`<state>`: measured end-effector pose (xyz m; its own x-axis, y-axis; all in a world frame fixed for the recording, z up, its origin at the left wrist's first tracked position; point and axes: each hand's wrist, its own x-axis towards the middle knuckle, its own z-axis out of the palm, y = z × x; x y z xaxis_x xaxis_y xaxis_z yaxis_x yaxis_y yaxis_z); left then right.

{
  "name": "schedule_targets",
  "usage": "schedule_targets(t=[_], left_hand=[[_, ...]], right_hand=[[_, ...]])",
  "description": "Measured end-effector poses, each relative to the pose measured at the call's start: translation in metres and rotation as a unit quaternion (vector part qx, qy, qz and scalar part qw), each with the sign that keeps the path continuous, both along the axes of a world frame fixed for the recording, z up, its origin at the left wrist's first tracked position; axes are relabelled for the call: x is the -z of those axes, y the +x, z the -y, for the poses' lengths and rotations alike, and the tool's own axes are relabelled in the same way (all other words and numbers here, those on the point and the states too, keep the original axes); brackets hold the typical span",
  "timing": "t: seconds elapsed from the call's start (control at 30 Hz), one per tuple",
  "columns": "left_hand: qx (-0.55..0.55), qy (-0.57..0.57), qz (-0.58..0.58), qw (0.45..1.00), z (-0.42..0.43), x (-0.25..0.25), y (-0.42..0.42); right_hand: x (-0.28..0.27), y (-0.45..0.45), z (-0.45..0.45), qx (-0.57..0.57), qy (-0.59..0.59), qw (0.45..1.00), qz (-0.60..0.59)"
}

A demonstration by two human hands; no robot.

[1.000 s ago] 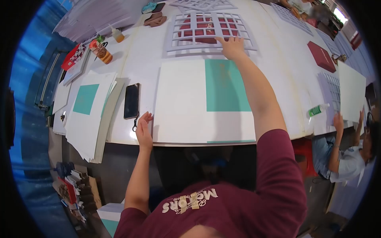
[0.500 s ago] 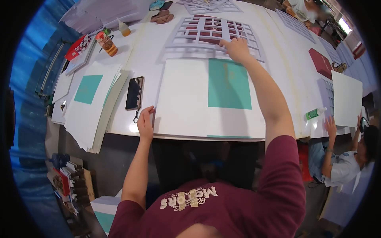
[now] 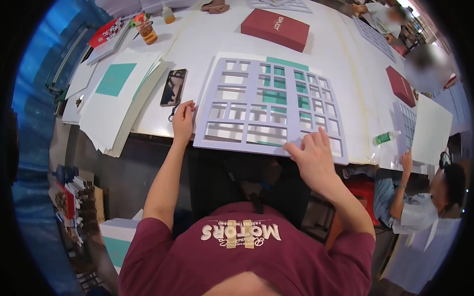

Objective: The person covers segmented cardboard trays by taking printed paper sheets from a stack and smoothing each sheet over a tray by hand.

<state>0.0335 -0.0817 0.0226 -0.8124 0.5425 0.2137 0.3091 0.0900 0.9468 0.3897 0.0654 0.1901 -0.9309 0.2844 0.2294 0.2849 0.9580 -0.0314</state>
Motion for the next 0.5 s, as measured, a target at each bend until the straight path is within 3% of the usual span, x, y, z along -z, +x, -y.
schedule_targets(t=[0.3,0.5], left_hand=[[-0.012,0.017,-0.028,0.999,0.001,0.008,0.000],[-0.008,0.020,-0.009,1.000,0.004,0.011,-0.008]], right_hand=[[0.045,-0.027,-0.017,0.006,0.042,0.999,-0.010],[0.043,-0.026,-0.004,0.040,0.053,0.997,-0.028]])
